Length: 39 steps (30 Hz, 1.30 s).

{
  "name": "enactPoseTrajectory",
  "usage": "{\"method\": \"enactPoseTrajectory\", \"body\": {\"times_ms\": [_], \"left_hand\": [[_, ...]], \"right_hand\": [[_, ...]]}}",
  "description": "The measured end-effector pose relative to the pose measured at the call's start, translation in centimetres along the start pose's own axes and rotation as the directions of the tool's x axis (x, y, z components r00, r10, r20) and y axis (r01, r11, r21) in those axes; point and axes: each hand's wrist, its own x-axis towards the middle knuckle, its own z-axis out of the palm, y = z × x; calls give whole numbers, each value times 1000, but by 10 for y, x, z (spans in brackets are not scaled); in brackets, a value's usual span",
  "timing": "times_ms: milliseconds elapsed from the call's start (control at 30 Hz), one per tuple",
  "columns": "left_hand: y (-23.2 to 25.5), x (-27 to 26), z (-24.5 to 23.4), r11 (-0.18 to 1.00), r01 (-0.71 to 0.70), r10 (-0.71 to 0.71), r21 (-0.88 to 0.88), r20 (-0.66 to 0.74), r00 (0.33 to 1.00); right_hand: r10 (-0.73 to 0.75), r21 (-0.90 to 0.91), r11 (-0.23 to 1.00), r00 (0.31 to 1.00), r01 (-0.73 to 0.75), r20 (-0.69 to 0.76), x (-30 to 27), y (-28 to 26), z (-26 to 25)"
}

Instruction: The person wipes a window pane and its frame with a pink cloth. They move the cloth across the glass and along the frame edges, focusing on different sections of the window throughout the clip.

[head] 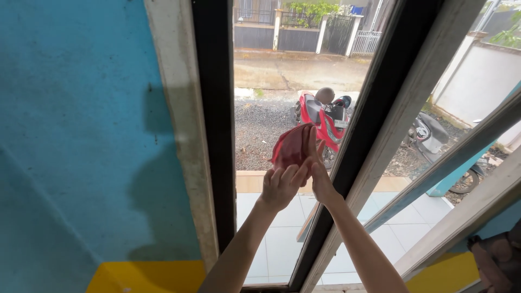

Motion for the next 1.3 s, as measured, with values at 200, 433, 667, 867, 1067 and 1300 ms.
{"method": "enactPoseTrajectory", "body": {"times_ms": [200,433,667,867,1067,1300], "left_hand": [[-33,10,-2,706,707,-633,-28,424,648],[3,40,-14,914,348,-251,-208,382,889],[-7,18,8,968,201,-151,-149,296,943],[-2,70,33,991,25,1,-128,200,980],[10,125,71,997,-38,41,-63,42,998],[38,60,59,994,-80,88,-77,116,989]], "right_hand": [[82,0,997,995,-82,60,0,-4,-9],[27,-30,999,998,-26,49,-3,-2,-6],[-495,-939,343,849,-6,-186,-31,37,-58],[-525,-987,46,837,-152,-154,-12,36,-99],[-523,-983,118,832,-144,-185,-21,49,-115],[-555,-983,110,812,-146,-183,-17,45,-110]]}}
